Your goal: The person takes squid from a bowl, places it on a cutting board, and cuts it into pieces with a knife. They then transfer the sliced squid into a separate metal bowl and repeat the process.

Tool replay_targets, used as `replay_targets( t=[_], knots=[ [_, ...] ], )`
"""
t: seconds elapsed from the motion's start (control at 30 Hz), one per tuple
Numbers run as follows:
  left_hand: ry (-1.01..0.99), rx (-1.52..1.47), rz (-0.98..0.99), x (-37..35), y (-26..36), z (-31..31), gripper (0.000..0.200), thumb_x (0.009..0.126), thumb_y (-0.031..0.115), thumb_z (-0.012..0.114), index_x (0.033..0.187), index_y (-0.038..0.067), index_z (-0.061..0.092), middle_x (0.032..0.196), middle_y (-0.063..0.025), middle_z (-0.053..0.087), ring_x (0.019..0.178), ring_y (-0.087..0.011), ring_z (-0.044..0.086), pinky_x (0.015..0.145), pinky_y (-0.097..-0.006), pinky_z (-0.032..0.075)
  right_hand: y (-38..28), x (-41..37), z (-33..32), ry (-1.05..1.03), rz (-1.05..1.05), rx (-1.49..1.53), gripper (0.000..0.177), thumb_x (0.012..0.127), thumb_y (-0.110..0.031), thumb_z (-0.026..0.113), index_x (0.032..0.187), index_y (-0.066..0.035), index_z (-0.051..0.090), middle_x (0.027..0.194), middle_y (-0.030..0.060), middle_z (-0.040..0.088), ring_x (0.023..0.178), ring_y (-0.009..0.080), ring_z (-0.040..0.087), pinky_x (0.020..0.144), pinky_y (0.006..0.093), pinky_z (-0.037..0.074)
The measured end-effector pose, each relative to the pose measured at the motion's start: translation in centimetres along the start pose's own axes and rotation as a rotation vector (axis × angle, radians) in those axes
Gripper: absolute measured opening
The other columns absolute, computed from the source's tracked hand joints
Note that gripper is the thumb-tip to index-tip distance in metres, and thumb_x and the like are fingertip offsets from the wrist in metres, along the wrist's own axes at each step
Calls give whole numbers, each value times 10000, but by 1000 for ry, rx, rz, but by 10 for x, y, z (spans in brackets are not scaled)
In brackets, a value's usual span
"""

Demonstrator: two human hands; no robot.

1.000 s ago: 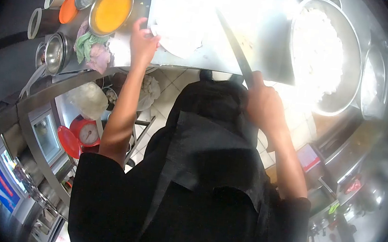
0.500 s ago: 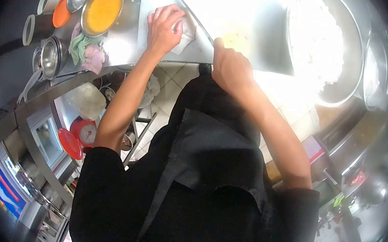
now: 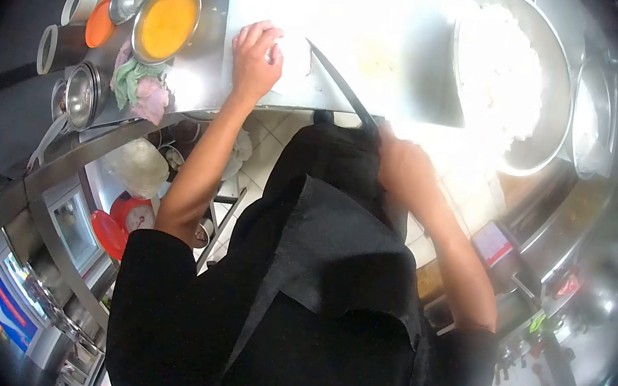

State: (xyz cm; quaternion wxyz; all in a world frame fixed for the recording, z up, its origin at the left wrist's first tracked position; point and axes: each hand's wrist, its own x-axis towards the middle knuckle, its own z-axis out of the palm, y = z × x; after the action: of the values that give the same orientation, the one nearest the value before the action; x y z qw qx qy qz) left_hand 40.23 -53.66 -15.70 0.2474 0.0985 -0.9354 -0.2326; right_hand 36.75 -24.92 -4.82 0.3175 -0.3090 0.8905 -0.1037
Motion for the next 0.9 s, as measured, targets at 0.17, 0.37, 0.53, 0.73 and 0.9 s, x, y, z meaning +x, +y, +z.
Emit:
replay_targets(
  t=[0.17,0.37,0.53,0.73,0.9],
  knots=[
    [11,29,-37,2,3,-2,270,708,42,636,973,89,620,1062,-73,555,1036,-275,501,880,-426,380,-13,10,-30,31,143,-35,329,734,33,507,1034,-23,384,705,255,596,714,464,599,651,531,476],
    [23,6,-35,5,1,1,266,707,62,633,969,101,626,1055,-67,555,1039,-258,500,876,-431,372,-52,54,-18,70,-77,-53,203,824,7,464,1015,33,397,662,303,574,688,486,571,655,559,418],
    [40,36,-6,3,0,6,256,700,63,631,952,112,629,1039,-62,559,1034,-247,510,862,-436,368,-57,53,-2,101,-116,-86,241,765,54,431,1000,21,387,622,287,561,646,486,568,611,557,437],
    [7,-7,-46,3,-1,-1,243,698,50,622,937,90,623,1038,-76,560,1052,-262,501,900,-446,364,-13,-46,11,-79,96,-36,365,844,-21,492,1191,39,393,594,275,553,630,469,579,618,547,442],
    [-16,-78,-24,-2,-9,-1,234,697,52,622,931,71,617,1045,-94,552,1055,-281,496,923,-455,358,-11,-1,11,-64,72,-58,300,860,-44,518,1127,32,403,649,290,576,675,476,583,626,538,439]
  ],
)
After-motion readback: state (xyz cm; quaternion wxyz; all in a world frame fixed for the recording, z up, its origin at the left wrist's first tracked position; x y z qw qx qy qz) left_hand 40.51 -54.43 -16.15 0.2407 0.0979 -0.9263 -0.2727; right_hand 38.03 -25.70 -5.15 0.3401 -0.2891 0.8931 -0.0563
